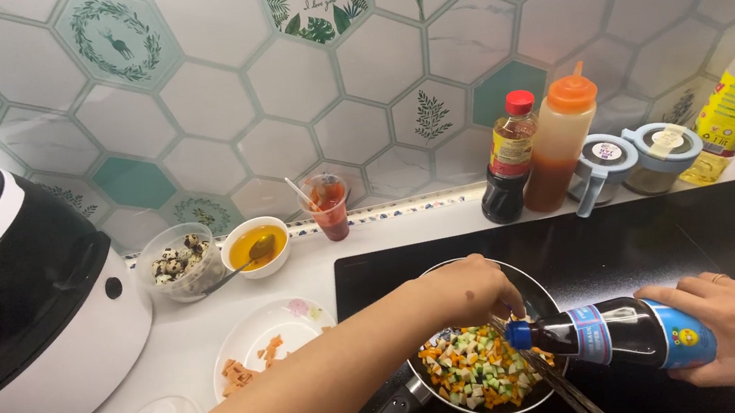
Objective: Stir-frying chopped carrots, cucumbers, and meat in a pan on an induction stove while adding condiments.
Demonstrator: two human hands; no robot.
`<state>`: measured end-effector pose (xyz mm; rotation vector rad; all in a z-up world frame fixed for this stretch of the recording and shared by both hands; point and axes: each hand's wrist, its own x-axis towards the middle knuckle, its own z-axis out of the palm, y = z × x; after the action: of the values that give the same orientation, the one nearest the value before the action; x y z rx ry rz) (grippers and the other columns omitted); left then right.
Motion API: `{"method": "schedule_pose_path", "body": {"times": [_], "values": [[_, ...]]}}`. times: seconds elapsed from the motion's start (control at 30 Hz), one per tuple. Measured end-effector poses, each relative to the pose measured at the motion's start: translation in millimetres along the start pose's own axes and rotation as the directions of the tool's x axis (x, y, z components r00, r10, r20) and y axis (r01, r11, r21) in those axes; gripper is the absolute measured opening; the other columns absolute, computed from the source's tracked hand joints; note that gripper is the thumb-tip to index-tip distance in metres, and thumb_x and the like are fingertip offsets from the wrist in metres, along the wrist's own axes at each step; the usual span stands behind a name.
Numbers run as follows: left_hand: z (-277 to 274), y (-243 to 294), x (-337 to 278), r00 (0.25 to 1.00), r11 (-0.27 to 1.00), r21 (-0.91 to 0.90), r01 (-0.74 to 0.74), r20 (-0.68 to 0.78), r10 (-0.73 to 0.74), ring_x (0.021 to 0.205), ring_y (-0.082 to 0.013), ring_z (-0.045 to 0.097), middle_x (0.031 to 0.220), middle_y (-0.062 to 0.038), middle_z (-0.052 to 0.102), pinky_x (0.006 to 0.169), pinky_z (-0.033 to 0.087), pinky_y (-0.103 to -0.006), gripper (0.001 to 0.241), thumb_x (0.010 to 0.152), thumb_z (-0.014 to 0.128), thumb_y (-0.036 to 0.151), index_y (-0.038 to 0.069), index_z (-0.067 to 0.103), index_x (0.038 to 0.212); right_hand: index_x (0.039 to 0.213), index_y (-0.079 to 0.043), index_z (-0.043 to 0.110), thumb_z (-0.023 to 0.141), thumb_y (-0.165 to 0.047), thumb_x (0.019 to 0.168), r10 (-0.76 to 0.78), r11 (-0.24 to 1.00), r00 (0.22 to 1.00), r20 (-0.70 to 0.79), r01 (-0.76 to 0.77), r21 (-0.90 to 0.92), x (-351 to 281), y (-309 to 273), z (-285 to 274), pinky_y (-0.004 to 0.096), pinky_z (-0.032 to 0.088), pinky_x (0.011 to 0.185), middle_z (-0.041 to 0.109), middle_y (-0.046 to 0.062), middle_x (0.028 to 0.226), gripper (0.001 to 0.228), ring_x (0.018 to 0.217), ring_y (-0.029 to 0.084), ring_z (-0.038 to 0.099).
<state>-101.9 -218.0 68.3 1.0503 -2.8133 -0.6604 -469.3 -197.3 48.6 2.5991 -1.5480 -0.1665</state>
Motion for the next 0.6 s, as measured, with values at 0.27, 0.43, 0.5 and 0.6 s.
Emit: {"method": "schedule_pose_path", "body": {"times": [0.27, 0.43, 0.5, 0.6], "values": [[22.1, -22.8, 7.3, 0.997, 0.981, 0.181, -0.076, -0.019, 0.081, 0.093, -0.0202, 0.075, 0.092, 0.000, 0.080, 0.087, 0.056, -0.0358, 0.031, 0.075, 0.076, 0.004, 0.024, 0.082, 0.098, 0.147, -0.042, 0.050, 0.083, -0.067, 0.060, -0.064, 0.979, 0.990, 0.126, 0.087, -0.186, 18.7, -22.4, -46.0, 0.032, 0.060, 0.083, 0.067, -0.009, 0.102, 0.096, 0.104, 0.014, 0.068], [18.7, -37.0, -2.4, 0.989, 0.958, 0.288, -0.003, -0.143, 0.046, 0.098, -0.0275, 0.064, 0.093, -0.002, 0.074, 0.083, 0.054, -0.0393, 0.026, 0.075, 0.079, 0.009, 0.027, 0.084, 0.093, 0.146, -0.038, 0.050, 0.082, -0.062, 0.062, -0.051, 0.979, 0.992, 0.116, 0.073, -0.191, 33.1, -47.2, -73.7, 0.034, 0.061, 0.081, 0.067, -0.006, 0.099, 0.093, 0.104, 0.016, 0.068], [21.0, -46.0, -4.9, 0.982, 0.958, 0.287, 0.013, -0.183, 0.042, 0.100, -0.0276, 0.062, 0.094, -0.002, 0.072, 0.086, 0.053, -0.0393, 0.028, 0.073, 0.080, 0.009, 0.028, 0.083, 0.093, 0.145, -0.038, 0.050, 0.082, -0.059, 0.063, -0.030, 0.981, 0.992, 0.124, 0.053, -0.187, 36.8, -53.9, -82.0, 0.035, 0.061, 0.081, 0.067, -0.005, 0.100, 0.091, 0.104, 0.016, 0.068], [23.7, -45.2, -10.3, 0.976, 0.960, 0.280, 0.025, -0.215, 0.037, 0.101, -0.0269, 0.062, 0.098, -0.003, 0.072, 0.088, 0.051, -0.0390, 0.033, 0.072, 0.080, 0.007, 0.028, 0.082, 0.098, 0.144, -0.037, 0.051, 0.083, -0.058, 0.061, -0.043, 0.979, 0.992, 0.115, 0.065, -0.193, 37.8, -62.2, -95.9, 0.037, 0.061, 0.079, 0.067, -0.004, 0.102, 0.092, 0.104, 0.017, 0.068]]}}
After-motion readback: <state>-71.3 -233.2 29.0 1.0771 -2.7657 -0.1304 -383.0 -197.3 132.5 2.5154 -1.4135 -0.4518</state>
